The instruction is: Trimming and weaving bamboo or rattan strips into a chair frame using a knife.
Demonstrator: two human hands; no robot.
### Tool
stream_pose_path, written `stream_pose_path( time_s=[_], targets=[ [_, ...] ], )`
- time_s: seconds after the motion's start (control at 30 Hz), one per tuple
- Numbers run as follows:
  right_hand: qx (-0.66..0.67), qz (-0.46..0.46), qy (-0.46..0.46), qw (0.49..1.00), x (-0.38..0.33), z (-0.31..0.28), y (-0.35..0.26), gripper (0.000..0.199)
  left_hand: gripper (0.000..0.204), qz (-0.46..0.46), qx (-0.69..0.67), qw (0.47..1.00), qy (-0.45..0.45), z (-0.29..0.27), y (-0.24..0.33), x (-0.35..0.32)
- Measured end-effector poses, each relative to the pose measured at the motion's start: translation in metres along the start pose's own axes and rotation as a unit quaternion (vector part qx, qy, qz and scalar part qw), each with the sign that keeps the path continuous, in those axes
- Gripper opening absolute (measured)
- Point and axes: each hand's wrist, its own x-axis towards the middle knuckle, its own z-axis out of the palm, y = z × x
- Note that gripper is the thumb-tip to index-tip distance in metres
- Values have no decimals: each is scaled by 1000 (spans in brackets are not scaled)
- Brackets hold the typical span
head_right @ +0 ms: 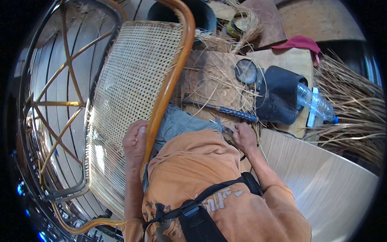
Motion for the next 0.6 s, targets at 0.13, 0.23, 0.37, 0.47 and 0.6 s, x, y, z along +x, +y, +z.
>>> stream_pose_path(
  time_s=[0.13,0.23,0.37,0.47,0.6],
  targets=[
    [260,14,129,957,12,-18,-27,9,11,44,-20,999,-12,16,-2,-17],
    [406,123,128,897,40,-55,-78,15,10,124,4,992,4,13,-4,-16],
    [423,-4,123,898,105,-84,-165,32,10,109,7,990,85,-14,-17,-29],
    [493,-128,-16,861,147,-77,-261,36,12,18,-36,989,140,-43,-36,-53],
    [544,-196,-144,803,173,-30,-409,23,13,-78,-80,962,248,-66,-80,-90]
  ],
)
